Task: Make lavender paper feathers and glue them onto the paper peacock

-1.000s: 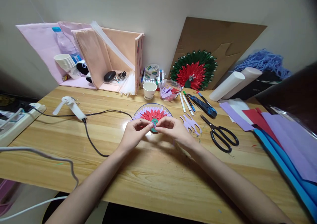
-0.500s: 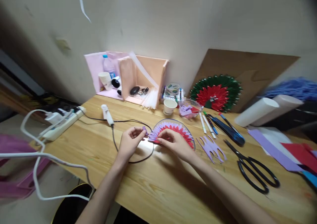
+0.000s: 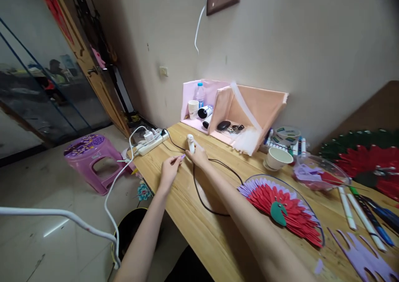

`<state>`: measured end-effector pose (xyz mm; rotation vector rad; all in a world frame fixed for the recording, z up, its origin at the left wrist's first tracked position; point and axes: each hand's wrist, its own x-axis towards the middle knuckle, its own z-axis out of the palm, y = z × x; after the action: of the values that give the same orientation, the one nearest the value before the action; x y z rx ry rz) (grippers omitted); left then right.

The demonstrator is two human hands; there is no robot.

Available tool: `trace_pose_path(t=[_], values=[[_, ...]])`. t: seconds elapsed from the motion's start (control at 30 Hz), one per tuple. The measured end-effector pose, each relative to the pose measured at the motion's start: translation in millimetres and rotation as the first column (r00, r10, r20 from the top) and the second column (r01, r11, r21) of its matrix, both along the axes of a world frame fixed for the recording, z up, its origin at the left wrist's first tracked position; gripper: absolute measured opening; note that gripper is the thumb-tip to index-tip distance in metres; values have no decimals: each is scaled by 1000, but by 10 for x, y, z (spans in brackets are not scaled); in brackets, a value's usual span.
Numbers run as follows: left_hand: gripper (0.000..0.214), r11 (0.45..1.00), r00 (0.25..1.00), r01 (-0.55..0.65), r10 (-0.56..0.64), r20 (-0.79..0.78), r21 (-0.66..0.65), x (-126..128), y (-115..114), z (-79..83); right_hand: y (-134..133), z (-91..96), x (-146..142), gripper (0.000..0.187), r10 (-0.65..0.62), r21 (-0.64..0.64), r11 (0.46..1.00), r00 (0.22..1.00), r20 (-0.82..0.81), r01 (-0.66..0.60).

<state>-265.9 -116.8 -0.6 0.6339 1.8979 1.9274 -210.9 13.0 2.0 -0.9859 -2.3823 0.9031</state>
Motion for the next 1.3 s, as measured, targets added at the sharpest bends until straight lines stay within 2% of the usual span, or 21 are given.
trace_pose_path(t=[0.13, 0.27, 0.3, 0.37, 0.4, 0.53, 0.7, 1.3], values=[[24, 1000, 1000, -7, 6, -28, -17, -96, 0, -78, 20, -6, -65, 21, -47, -1, 999, 999, -4, 47], [23, 1000, 999, -21, 21, -29, -18, -200, 3, -125, -79, 49, 233, 23, -97, 26, 995, 993, -74, 99], [23, 1000, 999, -26, 25, -25, -17, -222, 7, -137, -129, 58, 350, 23, -81, 27, 996, 991, -110, 85], [25, 999, 999, -29, 29, -13, -15, -252, 17, -165, -248, 55, 597, 26, 24, -58, 997, 949, -314, -44], [26, 1000, 1000, -28, 28, -5, -13, -260, 23, -181, -310, 42, 710, 27, 56, -101, 990, 934, -352, -97], [30, 1000, 1000, -9, 9, 22, -3, -259, 41, -235, -489, -55, 975, 24, 137, -145, 970, 933, -334, -195], [31, 1000, 1000, -5, 5, 25, -3, -249, 40, -258, -506, -128, 965, 25, 129, -168, 970, 961, -243, -173], [28, 1000, 1000, -16, 17, 17, -27, -229, 26, -251, -503, -110, 936, 24, 132, -190, 964, 956, -261, -185]])
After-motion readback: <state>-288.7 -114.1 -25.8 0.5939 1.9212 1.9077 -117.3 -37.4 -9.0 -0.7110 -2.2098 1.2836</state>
